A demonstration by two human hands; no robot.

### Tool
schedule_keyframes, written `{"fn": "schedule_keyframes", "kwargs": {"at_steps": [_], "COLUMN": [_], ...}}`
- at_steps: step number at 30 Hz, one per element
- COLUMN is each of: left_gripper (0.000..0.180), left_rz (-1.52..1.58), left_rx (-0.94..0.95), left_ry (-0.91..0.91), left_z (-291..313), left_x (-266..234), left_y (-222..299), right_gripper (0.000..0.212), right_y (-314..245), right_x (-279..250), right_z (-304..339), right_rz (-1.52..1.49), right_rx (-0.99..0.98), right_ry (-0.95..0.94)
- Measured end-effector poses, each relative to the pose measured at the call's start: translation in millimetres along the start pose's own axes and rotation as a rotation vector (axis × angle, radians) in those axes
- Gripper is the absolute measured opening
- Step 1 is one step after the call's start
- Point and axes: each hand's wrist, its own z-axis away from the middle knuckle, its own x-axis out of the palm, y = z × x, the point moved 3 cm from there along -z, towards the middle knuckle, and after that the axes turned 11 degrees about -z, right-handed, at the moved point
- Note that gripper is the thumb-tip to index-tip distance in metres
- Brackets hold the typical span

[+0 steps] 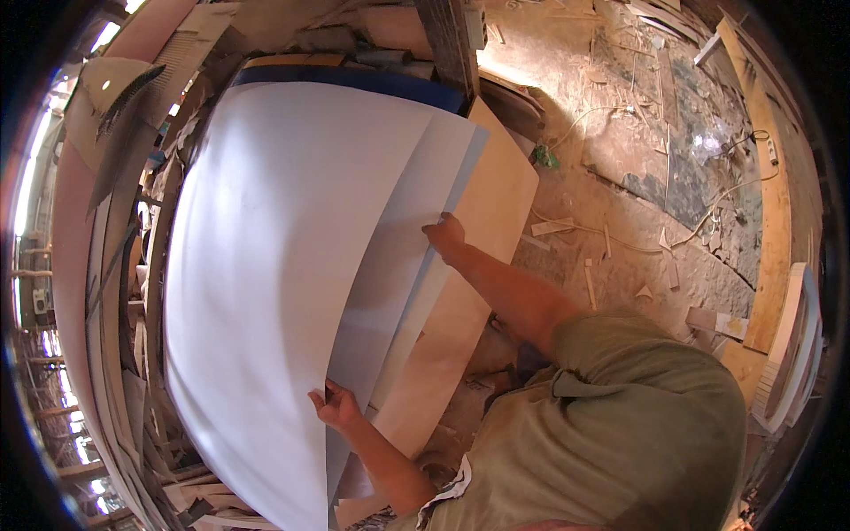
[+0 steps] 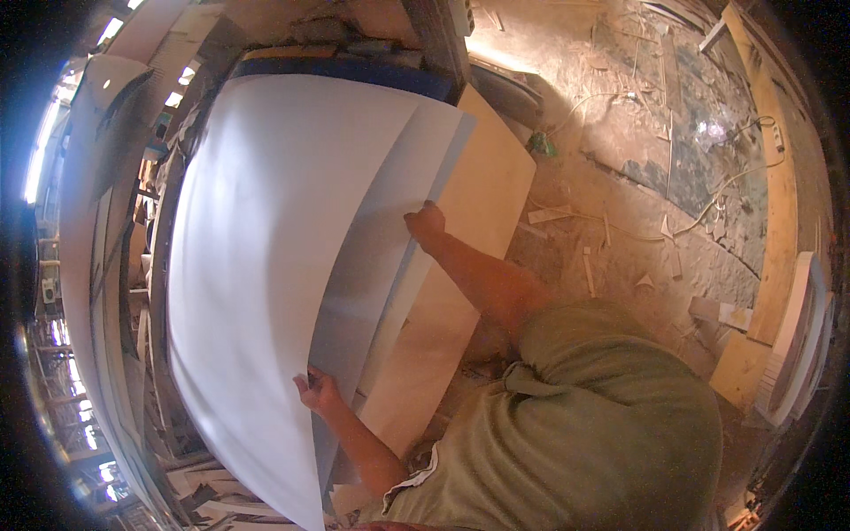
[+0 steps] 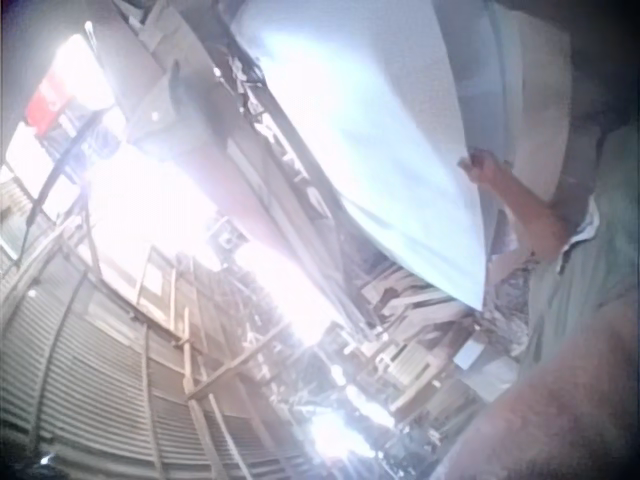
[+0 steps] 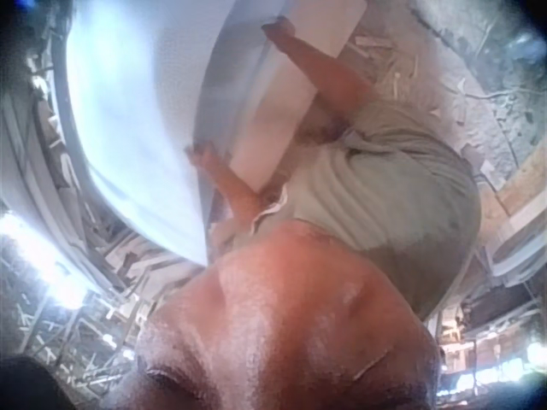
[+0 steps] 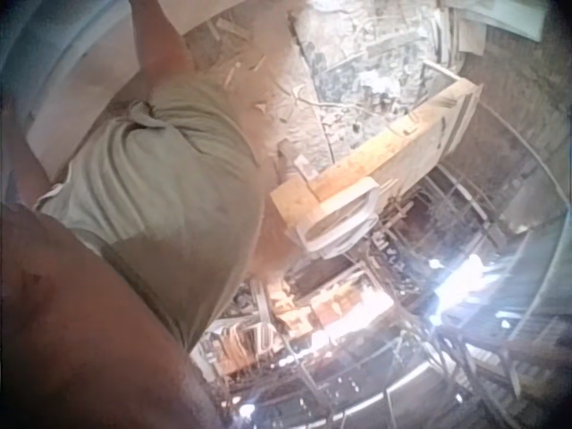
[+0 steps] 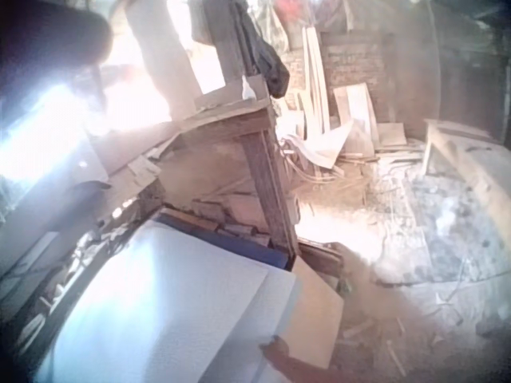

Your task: The person handles a large white curved panel and places it onto a wooden boat hull form. They then pick up a second white panel and align it with the first, fitting the pieces together on the hull.

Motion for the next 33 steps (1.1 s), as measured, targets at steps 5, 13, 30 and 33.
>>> {"fn": "schedule_keyframes", "kwargs": {"at_steps": [5, 13, 30, 33], "left_gripper": [0.029, 0.029, 0.028, 0.028], "left_rz": [-0.027, -0.026, -0.057, -0.064], "left_rx": [0.043, 0.012, 0.061, 0.073], "left_ry": [-0.074, 0.002, 0.155, 0.130], "left_z": [15.2, -5.0, -8.5, 11.3], "left_x": [19.4, -1.2, -66.4, -90.0], "left_y": [16.8, 25.8, -73.6, -84.7], "right_gripper": [0.055, 0.057, 0.037, 0.036], "right_y": [2.1, 17.6, -39.4, -23.6], "right_x": [16.3, 20.7, -5.1, -22.3], "right_z": [-11.1, -20.2, -15.7, -11.7], "right_rz": [-0.118, -0.072, -0.682, -0.315], "right_rx": [0.090, -0.027, 0.373, 0.154], "right_ry": [0.155, 0.121, -0.561, -0.400]}}
